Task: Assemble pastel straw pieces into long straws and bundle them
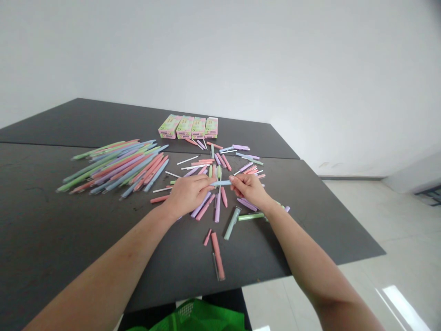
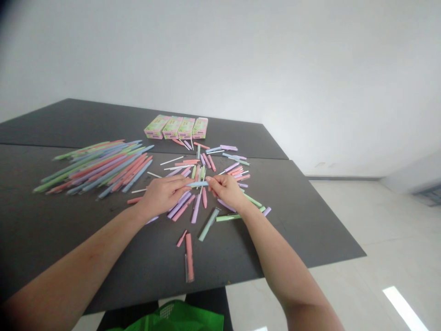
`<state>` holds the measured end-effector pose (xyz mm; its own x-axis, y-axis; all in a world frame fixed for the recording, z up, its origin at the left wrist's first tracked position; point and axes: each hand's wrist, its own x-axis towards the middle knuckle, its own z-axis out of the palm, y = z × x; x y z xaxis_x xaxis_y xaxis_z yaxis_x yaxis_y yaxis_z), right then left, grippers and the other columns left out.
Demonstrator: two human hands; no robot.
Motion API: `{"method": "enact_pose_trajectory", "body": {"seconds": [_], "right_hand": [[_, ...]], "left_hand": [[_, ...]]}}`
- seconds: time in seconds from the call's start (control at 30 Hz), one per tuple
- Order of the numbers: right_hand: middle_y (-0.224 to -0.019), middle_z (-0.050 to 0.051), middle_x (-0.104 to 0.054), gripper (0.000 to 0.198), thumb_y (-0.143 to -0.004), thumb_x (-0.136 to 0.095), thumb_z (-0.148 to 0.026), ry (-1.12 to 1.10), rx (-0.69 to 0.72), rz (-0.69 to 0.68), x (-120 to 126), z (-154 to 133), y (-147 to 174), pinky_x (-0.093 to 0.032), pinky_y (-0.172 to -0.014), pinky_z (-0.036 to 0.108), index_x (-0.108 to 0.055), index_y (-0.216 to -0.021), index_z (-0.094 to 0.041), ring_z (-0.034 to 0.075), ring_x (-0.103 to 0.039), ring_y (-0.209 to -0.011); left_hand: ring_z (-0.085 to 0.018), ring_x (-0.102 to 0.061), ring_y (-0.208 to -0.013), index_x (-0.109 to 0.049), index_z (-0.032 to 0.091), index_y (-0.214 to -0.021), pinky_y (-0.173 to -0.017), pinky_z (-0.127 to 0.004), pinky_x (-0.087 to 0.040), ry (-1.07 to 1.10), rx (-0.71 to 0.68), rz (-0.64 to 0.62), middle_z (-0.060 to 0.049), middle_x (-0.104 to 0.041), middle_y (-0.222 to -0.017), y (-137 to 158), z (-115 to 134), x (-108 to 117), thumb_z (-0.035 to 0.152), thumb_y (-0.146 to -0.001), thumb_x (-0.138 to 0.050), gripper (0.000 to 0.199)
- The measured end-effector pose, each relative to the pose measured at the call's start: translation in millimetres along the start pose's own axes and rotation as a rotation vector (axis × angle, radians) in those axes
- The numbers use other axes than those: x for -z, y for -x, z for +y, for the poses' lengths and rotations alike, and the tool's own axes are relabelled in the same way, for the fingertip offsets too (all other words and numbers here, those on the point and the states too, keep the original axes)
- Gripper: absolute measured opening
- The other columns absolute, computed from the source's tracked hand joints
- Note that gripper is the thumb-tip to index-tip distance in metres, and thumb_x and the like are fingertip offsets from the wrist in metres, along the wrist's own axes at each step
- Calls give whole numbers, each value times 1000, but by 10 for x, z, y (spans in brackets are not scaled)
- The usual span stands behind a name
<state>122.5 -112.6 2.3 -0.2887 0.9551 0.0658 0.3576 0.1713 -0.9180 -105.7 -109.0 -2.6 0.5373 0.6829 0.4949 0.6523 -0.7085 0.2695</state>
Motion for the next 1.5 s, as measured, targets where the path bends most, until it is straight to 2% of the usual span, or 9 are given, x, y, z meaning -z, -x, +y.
{"method": "enact_pose_trajectory", "body": {"seconds": [0.1,0.27,0.37,0.53,0.73,1.03,1.3,1.4,1.5], "right_hand": [[-49,-2,-53,49,-90,-45,-57,34,22,-8,1,-3,6,-33,-43,21,-61,-70,-15,8,-44,-42],[-77,4,-67,29,-85,-62,-41,254,258,58,35,-17,22,-41,-57,23,-69,-97,-16,12,-54,-61],[-77,4,-68,24,-85,-61,-36,302,306,76,36,-2,23,-40,-58,24,-71,-94,-16,12,-53,-62],[-60,0,-58,28,-90,-53,-38,332,244,49,5,11,27,-32,-50,22,-68,-82,-15,10,-46,-53],[-47,-2,-51,41,-92,-48,-46,261,115,-8,-9,-56,50,-30,-45,22,-57,-64,-17,9,-44,-43],[-51,-2,-54,47,-89,-48,-55,18,-13,-80,-32,-6,-1,-35,-43,20,-56,-65,-16,8,-49,-42],[-69,3,-67,32,-86,-60,-43,25,151,-22,2,60,-1,-48,-57,25,-73,-96,-16,13,-60,-59],[-78,6,-72,29,-83,-65,-40,42,207,41,28,78,-7,-50,-64,27,-74,-100,-18,17,-64,-69],[-78,7,-73,30,-81,-67,-39,12,189,48,27,82,-12,-51,-62,28,-74,-100,-17,17,-65,-68]], "left_hand": [[-18,-68,-96,-70,23,-111,-80,-28,-51,8,26,-12,-1,-74,-107,-3,-5,4,26,-92,-50,27],[-19,-67,-100,-69,25,-113,-82,-28,-51,26,62,-57,0,-73,-110,-13,-10,18,26,-93,-49,29],[-19,-67,-99,-69,24,-113,-81,-29,-51,27,50,-59,0,-73,-110,-7,-23,5,26,-92,-50,29],[-19,-68,-97,-70,21,-111,-78,-29,-51,-20,0,-27,-2,-73,-107,9,-29,-24,25,-93,-48,29],[-19,-68,-95,-70,20,-110,-77,-28,-51,-50,-30,-7,-4,-74,-106,1,14,5,26,-94,-47,29],[-18,-66,-96,-69,22,-111,-78,-26,-50,-34,-3,-61,-3,-73,-103,-12,4,33,27,-94,-46,28],[-20,-66,-100,-67,23,-115,-83,-30,-51,-32,25,-122,-3,-72,-109,-7,-19,7,28,-95,-42,32],[-20,-65,-102,-67,25,-116,-85,-30,-50,16,56,-125,-2,-72,-111,-10,-51,11,31,-96,-41,33],[-19,-64,-105,-66,25,-115,-87,-30,-49,78,55,-129,-1,-71,-112,-10,-68,17,31,-96,-41,32]]}}
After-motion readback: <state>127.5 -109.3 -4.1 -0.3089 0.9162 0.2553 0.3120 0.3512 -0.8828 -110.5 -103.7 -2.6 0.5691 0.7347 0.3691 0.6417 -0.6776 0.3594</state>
